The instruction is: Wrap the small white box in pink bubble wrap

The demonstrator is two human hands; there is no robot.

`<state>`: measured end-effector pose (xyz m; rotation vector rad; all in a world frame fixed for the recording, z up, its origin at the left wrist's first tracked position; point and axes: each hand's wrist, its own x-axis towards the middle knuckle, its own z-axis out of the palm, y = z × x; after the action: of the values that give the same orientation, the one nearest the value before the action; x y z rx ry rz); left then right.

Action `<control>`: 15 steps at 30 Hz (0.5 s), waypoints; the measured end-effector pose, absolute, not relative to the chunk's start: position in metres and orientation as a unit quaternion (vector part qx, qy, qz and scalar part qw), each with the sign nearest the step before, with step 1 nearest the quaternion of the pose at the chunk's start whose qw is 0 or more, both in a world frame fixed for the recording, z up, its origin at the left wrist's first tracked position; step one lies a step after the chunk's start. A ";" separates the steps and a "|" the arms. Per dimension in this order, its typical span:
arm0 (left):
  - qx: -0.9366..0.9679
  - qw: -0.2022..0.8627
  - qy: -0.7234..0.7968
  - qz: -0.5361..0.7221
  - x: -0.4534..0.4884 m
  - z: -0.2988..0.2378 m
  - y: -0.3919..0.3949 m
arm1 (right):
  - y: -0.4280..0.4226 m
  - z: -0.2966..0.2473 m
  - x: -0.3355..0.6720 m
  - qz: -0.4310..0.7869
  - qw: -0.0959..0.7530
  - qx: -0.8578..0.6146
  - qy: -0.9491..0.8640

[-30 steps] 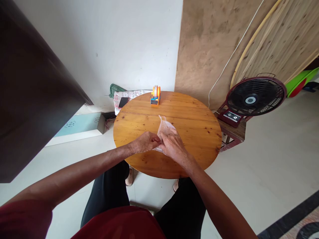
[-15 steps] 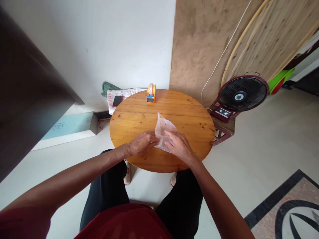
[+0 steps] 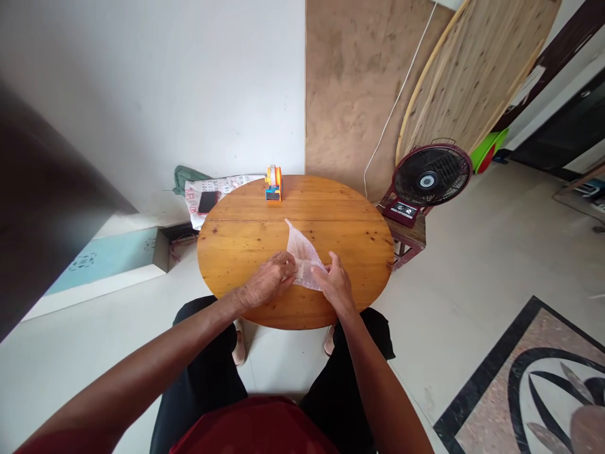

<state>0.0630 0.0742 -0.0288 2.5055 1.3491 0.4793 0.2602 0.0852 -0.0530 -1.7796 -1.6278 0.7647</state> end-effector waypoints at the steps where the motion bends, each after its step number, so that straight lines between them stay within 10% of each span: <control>1: 0.851 0.139 0.480 0.165 0.066 -0.028 0.073 | 0.088 -0.052 0.260 0.277 0.293 -0.670 -0.623; 15: 0.834 0.150 0.512 0.140 0.074 -0.020 0.066 | 0.107 -0.051 0.248 0.278 0.296 -0.655 -0.637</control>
<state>0.0740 0.0659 -0.0196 2.3964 1.4703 0.4033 0.2477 0.1071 -0.0514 -1.7432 -1.6950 0.7394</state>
